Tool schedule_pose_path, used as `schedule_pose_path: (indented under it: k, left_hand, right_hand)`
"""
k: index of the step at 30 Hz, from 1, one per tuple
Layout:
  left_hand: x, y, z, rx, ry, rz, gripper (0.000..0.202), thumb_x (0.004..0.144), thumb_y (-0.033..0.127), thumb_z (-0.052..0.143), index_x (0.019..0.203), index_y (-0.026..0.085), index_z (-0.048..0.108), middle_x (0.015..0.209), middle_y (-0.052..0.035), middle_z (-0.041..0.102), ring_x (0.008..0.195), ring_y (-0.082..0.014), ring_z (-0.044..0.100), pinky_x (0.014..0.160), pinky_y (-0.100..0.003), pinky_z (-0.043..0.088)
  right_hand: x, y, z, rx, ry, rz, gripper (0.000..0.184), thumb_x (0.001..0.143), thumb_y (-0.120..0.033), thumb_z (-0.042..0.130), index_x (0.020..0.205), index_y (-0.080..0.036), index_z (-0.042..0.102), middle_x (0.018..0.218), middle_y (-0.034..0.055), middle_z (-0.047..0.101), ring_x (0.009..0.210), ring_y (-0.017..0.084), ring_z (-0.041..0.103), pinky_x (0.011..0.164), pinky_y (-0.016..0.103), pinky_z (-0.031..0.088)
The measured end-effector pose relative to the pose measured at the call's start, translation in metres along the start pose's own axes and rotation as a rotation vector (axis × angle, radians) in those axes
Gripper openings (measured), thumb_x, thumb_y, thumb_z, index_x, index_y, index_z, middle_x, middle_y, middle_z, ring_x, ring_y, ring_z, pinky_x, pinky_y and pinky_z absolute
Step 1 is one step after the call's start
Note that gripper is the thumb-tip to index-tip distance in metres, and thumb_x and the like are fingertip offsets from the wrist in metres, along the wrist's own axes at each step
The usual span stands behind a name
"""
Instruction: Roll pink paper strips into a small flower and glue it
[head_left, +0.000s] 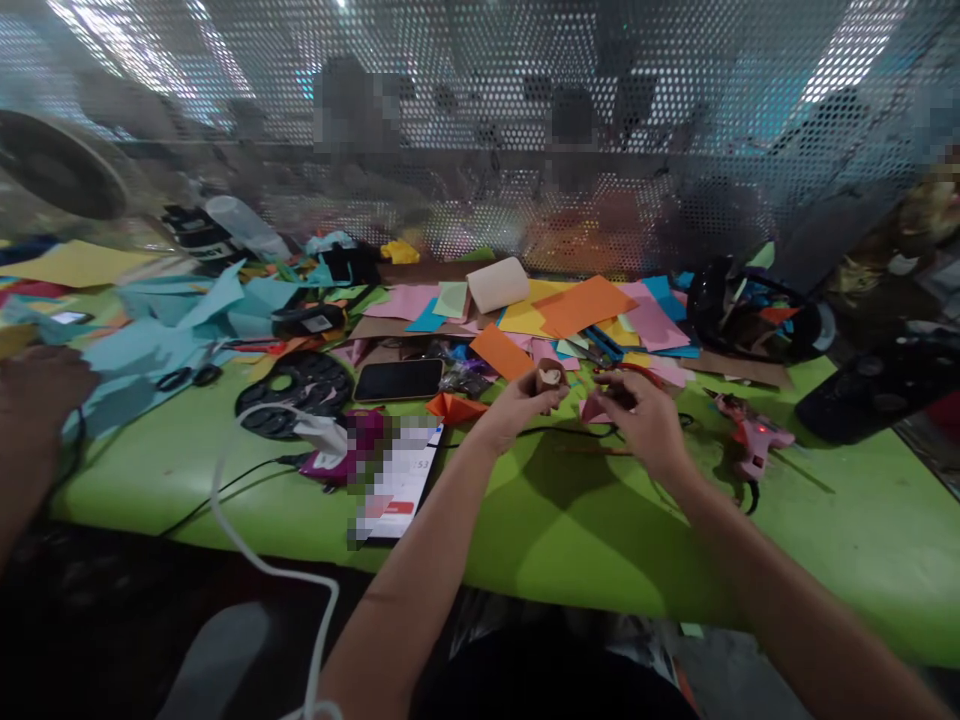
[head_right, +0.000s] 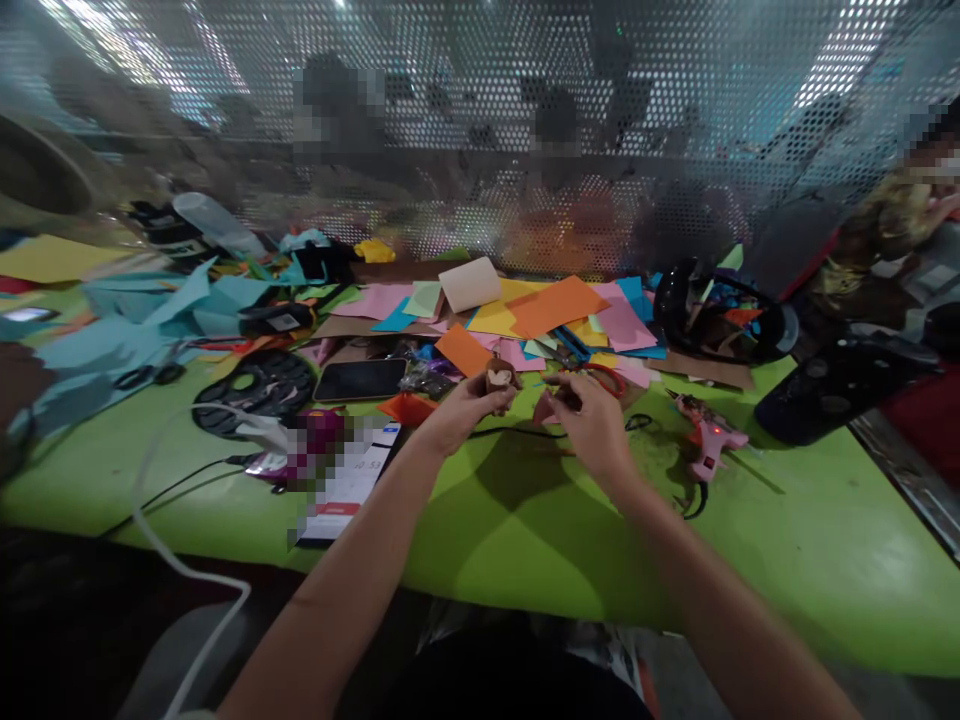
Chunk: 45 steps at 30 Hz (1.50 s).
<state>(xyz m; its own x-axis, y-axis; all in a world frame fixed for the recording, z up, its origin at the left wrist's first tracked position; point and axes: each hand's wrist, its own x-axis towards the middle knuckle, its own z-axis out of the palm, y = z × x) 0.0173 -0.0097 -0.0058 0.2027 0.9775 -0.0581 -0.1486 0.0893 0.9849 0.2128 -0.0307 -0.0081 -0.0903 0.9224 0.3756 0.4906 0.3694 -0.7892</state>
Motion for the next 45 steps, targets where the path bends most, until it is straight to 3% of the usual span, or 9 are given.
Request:
schedule_pose_path:
  k: [3, 12, 22, 34, 45]
  left_hand:
    - [-0.003, -0.001, 0.007, -0.023, -0.019, -0.029, 0.047, 0.052, 0.041, 0.089, 0.087, 0.014, 0.07, 0.082, -0.0021, 0.068, 0.07, -0.01, 0.052, 0.066, -0.025, 0.039]
    - [-0.012, -0.007, 0.027, -0.123, -0.163, -0.085, 0.046, 0.056, 0.042, 0.09, 0.09, 0.015, 0.074, 0.078, -0.0023, 0.068, 0.064, -0.0081, 0.054, 0.057, -0.021, 0.037]
    - [-0.01, -0.003, 0.034, -0.132, -0.068, -0.045, 0.049, 0.048, 0.034, 0.094, 0.087, 0.013, 0.073, 0.085, -0.0032, 0.072, 0.081, -0.0147, 0.064, 0.082, -0.028, 0.05]
    - [-0.009, -0.01, 0.042, -0.059, -0.006, 0.061, 0.043, 0.047, 0.027, 0.091, 0.081, 0.015, 0.066, 0.079, 0.0006, 0.069, 0.077, -0.0139, 0.062, 0.08, -0.027, 0.05]
    - [-0.011, -0.005, 0.039, -0.104, -0.071, -0.01, 0.047, 0.047, 0.033, 0.094, 0.083, 0.013, 0.07, 0.081, -0.0024, 0.071, 0.077, -0.0144, 0.064, 0.081, -0.029, 0.052]
  right_hand:
    - [-0.003, -0.003, -0.008, 0.247, 0.095, 0.051, 0.015, 0.084, -0.031, 0.065, 0.095, -0.021, 0.069, 0.092, 0.0057, 0.072, 0.082, 0.02, 0.067, 0.077, 0.033, 0.053]
    - [-0.008, -0.014, -0.009, 0.58, 0.026, 0.166, 0.019, 0.077, -0.037, 0.074, 0.087, -0.022, 0.066, 0.078, 0.0008, 0.07, 0.072, 0.017, 0.065, 0.069, 0.031, 0.055]
    - [-0.008, -0.011, -0.008, 0.573, 0.007, 0.193, 0.028, 0.077, -0.04, 0.076, 0.096, -0.021, 0.068, 0.088, 0.0035, 0.073, 0.082, 0.019, 0.067, 0.077, 0.032, 0.054]
    - [-0.008, -0.011, -0.005, 0.503, 0.018, 0.218, 0.033, 0.069, -0.045, 0.081, 0.086, -0.019, 0.068, 0.077, 0.0025, 0.069, 0.069, 0.017, 0.063, 0.065, 0.03, 0.052]
    - [-0.006, -0.012, -0.009, 0.527, -0.013, 0.196, 0.029, 0.07, -0.041, 0.08, 0.087, -0.02, 0.07, 0.078, 0.002, 0.07, 0.071, 0.017, 0.063, 0.069, 0.031, 0.053]
